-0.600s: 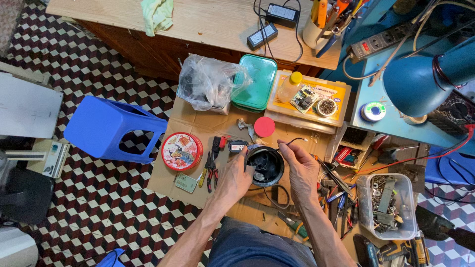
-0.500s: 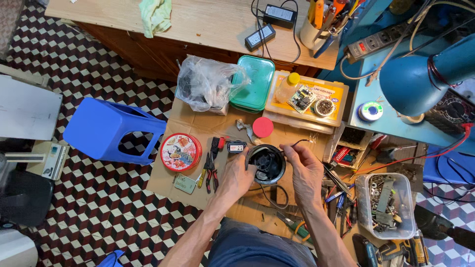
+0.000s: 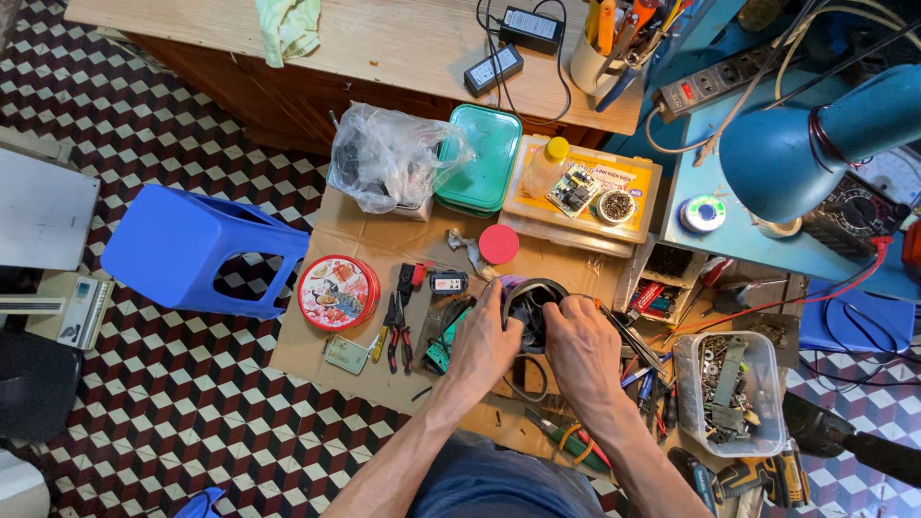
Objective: The person works at a cluttered workbench, handling a small circuit board and wires. They use pliers to strip wire insulation and a soldering iron to solder connections on the board. The person repeatedly inspects the board and adjusts components while working.
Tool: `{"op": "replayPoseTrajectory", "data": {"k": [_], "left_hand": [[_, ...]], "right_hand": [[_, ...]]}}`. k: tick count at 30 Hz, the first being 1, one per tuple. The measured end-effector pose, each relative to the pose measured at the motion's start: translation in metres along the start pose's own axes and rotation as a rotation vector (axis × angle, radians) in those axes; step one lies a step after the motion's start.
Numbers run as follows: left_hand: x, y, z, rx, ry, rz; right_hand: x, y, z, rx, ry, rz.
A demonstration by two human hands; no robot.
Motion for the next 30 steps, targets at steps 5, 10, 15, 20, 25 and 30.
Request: {"op": "replayPoseTrajectory", "data": {"k": [5, 10, 15, 20, 25, 30], "left_hand": [[-0.014, -0.001, -0.008, 0.130, 0.088, -0.083], [-0.016, -0.001, 0.003, 0.136, 0.151, -0.111], [0.006, -0.011, -0.005, 0.329, 0.412, -0.367], [0.039, 0.002, 0.000, 0.259, 0.511, -0.371], [0.079, 0.039, 0.007, 0.051, 0.554, -0.468], [0.090, 0.070, -0.002, -0.058, 0.489, -0.454]], "right_hand": [[-0.017, -0.001, 0.015, 0.043, -0.145, -0.074], [-0.012, 0.017, 0.015, -0.193, -0.109, -0.041], [-0.052, -0.004, 0.018, -0.159, -0.407, 0.281], [-0.095, -0.051, -0.006, -0.025, -0.622, 1.249], [-0.113, -0.095, -0.068, -0.038, -0.820, 0.620], [-0.090, -0.149, -0.069, -0.084, -0.713, 0.208]]}}
Point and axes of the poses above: each hand's wrist, its own z-axis towards the middle knuckle, its own y-axis out of the back of the hand, x = y × z, the point moved 7 cm from there along z, towards the middle knuckle, and after that the axes turned 6 degrees about z, right-handed, at the moved point
